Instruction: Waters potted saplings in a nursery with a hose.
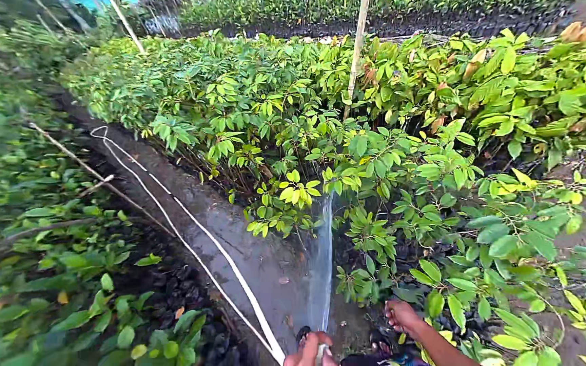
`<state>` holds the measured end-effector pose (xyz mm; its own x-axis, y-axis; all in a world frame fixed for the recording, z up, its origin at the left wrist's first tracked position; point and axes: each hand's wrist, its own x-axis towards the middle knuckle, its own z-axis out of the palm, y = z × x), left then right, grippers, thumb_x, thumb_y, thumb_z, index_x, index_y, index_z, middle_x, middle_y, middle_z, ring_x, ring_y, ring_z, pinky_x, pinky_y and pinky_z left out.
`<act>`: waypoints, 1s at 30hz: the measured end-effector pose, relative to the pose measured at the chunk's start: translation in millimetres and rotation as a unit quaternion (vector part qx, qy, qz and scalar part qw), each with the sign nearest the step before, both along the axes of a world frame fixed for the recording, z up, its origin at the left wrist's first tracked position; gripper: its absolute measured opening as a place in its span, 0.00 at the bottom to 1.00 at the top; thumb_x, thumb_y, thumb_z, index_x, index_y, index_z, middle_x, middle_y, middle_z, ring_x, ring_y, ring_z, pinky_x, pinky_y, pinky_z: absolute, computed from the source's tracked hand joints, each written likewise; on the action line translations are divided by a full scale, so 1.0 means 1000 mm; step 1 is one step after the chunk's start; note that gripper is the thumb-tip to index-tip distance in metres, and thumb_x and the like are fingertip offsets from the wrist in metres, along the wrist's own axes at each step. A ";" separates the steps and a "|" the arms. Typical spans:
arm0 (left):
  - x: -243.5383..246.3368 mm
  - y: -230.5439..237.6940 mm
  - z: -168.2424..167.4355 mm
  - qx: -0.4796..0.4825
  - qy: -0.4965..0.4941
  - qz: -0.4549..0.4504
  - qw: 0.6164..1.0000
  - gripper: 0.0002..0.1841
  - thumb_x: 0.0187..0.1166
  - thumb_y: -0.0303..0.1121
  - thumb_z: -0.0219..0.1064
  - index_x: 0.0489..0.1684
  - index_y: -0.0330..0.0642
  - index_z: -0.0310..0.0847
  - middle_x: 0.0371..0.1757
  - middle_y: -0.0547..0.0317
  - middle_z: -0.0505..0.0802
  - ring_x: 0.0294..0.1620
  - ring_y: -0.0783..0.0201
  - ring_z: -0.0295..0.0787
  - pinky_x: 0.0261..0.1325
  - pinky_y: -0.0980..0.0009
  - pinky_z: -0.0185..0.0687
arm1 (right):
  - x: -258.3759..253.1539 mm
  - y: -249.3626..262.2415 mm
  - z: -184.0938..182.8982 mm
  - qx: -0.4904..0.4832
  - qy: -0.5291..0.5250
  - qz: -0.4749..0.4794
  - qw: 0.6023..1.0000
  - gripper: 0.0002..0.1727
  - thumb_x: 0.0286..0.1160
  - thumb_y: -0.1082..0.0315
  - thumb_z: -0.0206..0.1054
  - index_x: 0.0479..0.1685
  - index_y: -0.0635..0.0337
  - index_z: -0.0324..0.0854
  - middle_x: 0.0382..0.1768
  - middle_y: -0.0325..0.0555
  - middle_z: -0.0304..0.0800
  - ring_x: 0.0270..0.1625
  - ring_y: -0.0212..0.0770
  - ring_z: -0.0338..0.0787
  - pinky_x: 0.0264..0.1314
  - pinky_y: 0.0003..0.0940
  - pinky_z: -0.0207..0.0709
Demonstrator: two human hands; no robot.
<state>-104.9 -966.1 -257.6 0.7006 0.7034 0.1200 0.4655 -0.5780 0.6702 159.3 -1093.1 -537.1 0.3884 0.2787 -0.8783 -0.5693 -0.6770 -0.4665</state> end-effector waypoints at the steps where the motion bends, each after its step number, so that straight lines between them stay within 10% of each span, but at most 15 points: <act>1: 0.008 -0.011 -0.002 -0.001 -0.005 -0.006 1.000 0.11 0.75 0.32 0.62 0.39 0.37 0.91 0.19 0.53 0.90 0.16 0.57 0.86 0.20 0.55 0.82 | 0.006 -0.013 0.000 -0.007 0.002 -0.006 1.000 0.17 0.93 0.57 0.53 0.59 0.61 0.78 0.33 0.45 0.84 0.26 0.37 0.81 0.30 0.36 0.77; 14: 0.033 -0.063 0.006 0.052 -0.057 0.041 0.996 0.13 0.75 0.38 0.59 0.36 0.43 0.90 0.13 0.61 0.84 0.10 0.70 0.76 0.14 0.68 0.72 | 0.032 -0.068 0.042 0.054 -0.006 0.052 0.997 0.16 0.94 0.58 0.51 0.60 0.61 0.77 0.37 0.46 0.88 0.29 0.39 0.85 0.32 0.37 0.80; 30: 0.008 -0.012 -0.031 0.065 -0.173 0.128 0.974 0.15 0.75 0.37 0.58 0.36 0.37 0.89 0.14 0.60 0.84 0.10 0.70 0.77 0.16 0.69 0.75 | -0.016 0.014 0.109 0.143 -0.065 0.018 0.987 0.14 0.93 0.61 0.53 0.56 0.62 0.79 0.34 0.45 0.88 0.29 0.38 0.86 0.32 0.35 0.80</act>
